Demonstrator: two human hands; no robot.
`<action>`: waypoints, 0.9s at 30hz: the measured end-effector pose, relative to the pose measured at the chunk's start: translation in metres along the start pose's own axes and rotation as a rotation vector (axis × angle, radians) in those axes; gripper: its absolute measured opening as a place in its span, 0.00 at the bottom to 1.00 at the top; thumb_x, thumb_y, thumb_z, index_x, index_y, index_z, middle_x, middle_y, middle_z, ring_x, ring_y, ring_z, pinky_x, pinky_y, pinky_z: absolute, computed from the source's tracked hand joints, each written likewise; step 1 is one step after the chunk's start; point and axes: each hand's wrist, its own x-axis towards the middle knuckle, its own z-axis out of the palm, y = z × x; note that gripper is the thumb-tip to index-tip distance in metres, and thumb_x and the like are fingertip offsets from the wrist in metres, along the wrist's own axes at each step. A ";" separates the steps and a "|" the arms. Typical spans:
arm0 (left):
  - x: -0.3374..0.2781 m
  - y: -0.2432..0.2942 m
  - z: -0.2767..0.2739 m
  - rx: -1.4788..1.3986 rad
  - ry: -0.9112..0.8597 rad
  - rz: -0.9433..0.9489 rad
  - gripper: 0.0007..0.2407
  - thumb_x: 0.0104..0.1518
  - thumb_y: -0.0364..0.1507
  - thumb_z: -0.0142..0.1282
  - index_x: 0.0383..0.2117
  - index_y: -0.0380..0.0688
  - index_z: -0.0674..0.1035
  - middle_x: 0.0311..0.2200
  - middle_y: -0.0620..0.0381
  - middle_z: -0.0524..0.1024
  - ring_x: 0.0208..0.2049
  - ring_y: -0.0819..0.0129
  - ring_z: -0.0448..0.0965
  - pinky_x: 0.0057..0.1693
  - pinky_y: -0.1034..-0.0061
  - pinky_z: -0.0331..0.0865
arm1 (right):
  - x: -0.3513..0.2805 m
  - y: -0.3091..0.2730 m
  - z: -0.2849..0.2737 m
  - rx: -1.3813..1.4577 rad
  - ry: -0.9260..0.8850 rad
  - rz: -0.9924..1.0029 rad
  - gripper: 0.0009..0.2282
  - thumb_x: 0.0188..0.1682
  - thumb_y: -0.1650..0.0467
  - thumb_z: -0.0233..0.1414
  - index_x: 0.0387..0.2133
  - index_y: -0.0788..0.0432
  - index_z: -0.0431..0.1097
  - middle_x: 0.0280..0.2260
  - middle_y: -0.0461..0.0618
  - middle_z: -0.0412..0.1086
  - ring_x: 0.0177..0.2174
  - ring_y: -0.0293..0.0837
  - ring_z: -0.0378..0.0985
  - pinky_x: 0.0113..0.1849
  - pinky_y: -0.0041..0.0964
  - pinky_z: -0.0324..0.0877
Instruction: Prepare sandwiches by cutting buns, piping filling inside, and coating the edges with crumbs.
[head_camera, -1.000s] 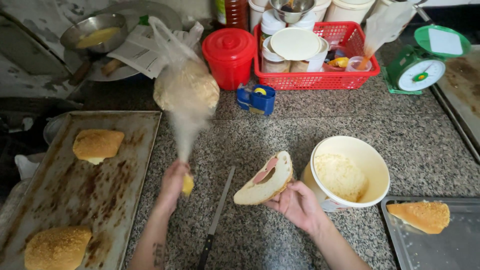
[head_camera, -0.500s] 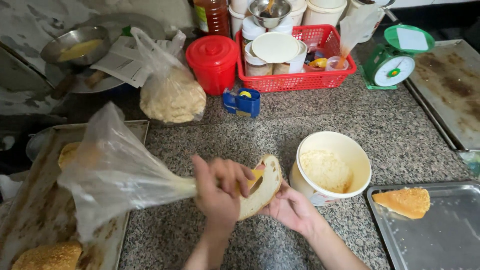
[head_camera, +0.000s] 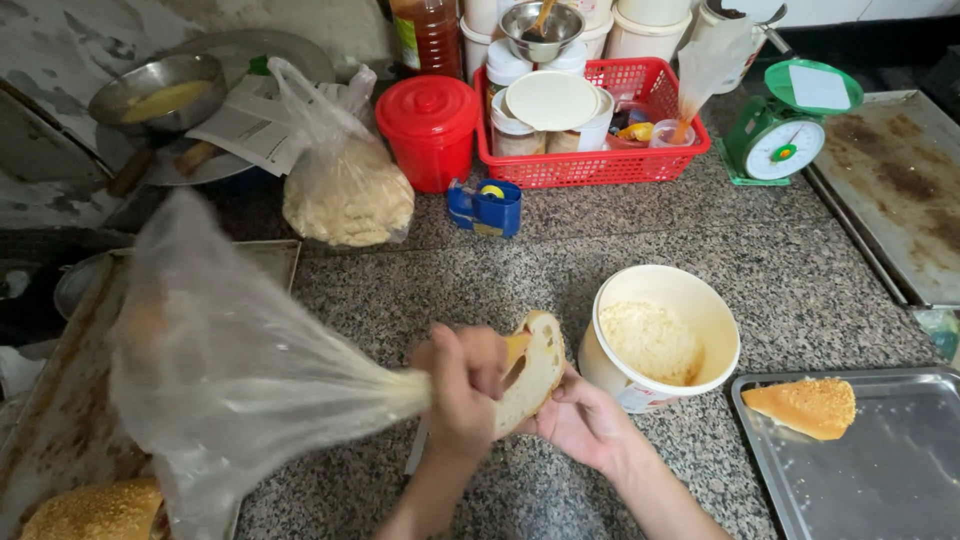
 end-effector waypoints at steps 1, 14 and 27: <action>-0.001 -0.001 0.000 0.001 0.001 0.000 0.24 0.69 0.40 0.33 0.09 0.53 0.62 0.07 0.69 0.54 0.09 0.76 0.53 0.20 0.79 0.54 | 0.000 0.000 0.002 0.000 0.000 0.001 0.32 0.37 0.79 0.48 0.61 0.56 0.56 0.48 0.64 0.68 0.45 0.55 0.75 0.50 0.58 0.73; -0.021 0.015 -0.001 0.057 -0.048 -0.056 0.22 0.70 0.36 0.29 0.12 0.51 0.63 0.11 0.63 0.58 0.15 0.72 0.57 0.26 0.77 0.60 | 0.007 -0.012 0.004 0.118 -0.003 -0.034 0.27 0.38 0.77 0.50 0.56 0.62 0.60 0.49 0.61 0.71 0.46 0.52 0.76 0.49 0.51 0.74; -0.015 0.015 -0.022 -0.019 0.073 -0.100 0.23 0.69 0.42 0.30 0.10 0.55 0.63 0.08 0.70 0.53 0.11 0.76 0.50 0.22 0.77 0.50 | 0.016 -0.018 -0.007 0.227 0.022 -0.075 0.36 0.35 0.77 0.53 0.63 0.61 0.50 0.53 0.67 0.63 0.50 0.57 0.71 0.48 0.52 0.76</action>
